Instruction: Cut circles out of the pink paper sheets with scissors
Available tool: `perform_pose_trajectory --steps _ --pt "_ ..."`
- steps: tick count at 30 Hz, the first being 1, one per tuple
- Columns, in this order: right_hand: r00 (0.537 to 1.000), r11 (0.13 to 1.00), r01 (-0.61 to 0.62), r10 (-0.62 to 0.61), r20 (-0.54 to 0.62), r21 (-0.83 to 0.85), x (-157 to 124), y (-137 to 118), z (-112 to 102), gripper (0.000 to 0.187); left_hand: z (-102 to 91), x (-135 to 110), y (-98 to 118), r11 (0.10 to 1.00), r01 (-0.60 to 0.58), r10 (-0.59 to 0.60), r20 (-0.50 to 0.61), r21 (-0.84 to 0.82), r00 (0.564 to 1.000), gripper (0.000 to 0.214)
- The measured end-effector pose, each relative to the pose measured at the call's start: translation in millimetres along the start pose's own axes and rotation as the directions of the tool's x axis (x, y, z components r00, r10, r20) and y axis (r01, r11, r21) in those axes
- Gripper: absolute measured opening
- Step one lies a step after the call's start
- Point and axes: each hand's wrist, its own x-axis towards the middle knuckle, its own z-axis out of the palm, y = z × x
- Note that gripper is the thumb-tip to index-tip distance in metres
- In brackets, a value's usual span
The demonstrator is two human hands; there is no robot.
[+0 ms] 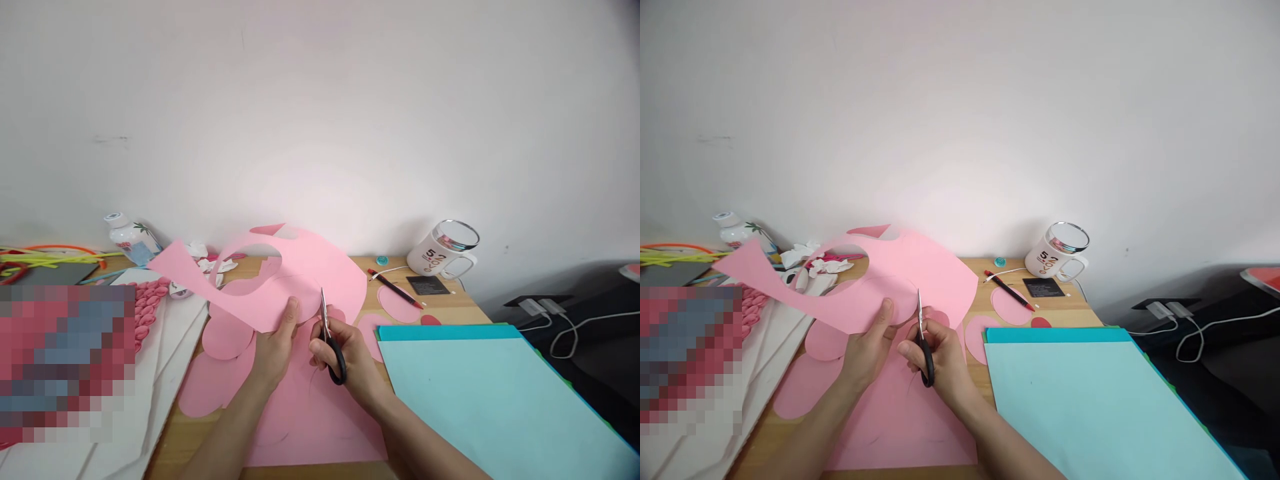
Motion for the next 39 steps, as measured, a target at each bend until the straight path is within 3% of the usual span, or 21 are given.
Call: perform_pose_trajectory --steps 9,23,39 --pt "0.999 0.999 0.035 -0.035 0.012 0.038 2 4 -3 0.029 -1.6 5 2 0.994 -0.081 0.077 0.045 0.072 0.996 0.047" --pt "0.998 0.998 0.069 -0.069 -0.008 -0.004 2 5 -6 0.035 -3.3 2 5 0.943 -0.206 0.192 0.078 0.261 0.978 0.044" --pt "0.998 0.998 0.061 -0.061 0.03 0.017 4 6 -8 0.036 -3.6 3 8 0.929 -0.193 0.184 0.058 0.315 0.981 0.039"
